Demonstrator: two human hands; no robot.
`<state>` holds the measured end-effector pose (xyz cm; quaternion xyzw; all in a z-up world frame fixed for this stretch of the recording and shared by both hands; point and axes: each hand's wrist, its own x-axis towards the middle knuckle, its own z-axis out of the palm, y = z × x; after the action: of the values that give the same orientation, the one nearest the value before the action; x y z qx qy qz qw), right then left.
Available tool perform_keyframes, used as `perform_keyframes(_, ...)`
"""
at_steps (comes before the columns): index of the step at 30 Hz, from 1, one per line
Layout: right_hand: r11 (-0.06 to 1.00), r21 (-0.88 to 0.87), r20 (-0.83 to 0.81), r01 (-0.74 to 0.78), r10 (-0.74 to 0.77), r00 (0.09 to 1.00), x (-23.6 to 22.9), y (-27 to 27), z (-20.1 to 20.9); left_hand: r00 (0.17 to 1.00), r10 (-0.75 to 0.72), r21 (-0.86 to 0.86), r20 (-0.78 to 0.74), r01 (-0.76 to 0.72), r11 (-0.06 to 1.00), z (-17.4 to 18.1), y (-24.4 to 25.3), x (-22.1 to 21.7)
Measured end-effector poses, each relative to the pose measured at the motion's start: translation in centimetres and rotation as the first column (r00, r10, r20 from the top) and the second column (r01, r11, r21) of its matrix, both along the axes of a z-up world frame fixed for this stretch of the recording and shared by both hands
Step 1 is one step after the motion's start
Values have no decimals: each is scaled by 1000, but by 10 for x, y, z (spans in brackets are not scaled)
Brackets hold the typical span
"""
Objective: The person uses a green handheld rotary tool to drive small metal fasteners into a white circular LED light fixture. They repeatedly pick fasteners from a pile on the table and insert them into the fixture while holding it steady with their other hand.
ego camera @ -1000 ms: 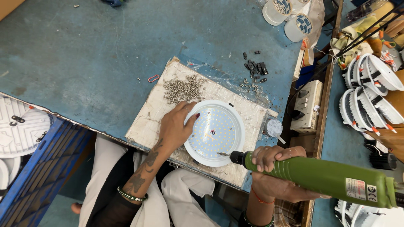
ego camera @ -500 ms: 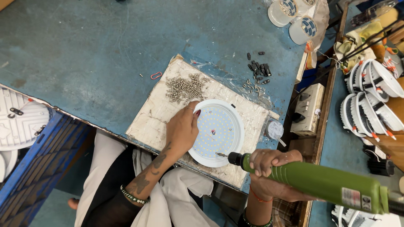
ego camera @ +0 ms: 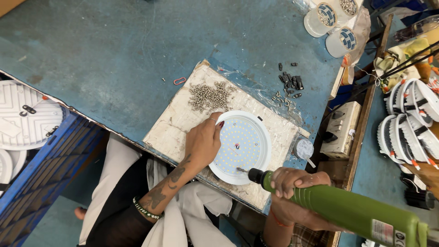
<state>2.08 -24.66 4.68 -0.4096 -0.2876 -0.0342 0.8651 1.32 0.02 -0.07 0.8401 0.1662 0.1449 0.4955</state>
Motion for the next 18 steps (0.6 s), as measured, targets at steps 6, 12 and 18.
perform_keyframes(6,999,-27,32,24,-23,999,9,-8,16,987,10,-34,158,-4,999,7,3,-4)
perform_keyframes(12,1000,-21,-18,18,-19,1000,4,-11,23,911,-18,161,412,-53,986,28,6,-20)
perform_keyframes(18,1000,-12,8,-23,23,1000,7,-11,31,763,-523,259,378,455,852,37,-7,-48)
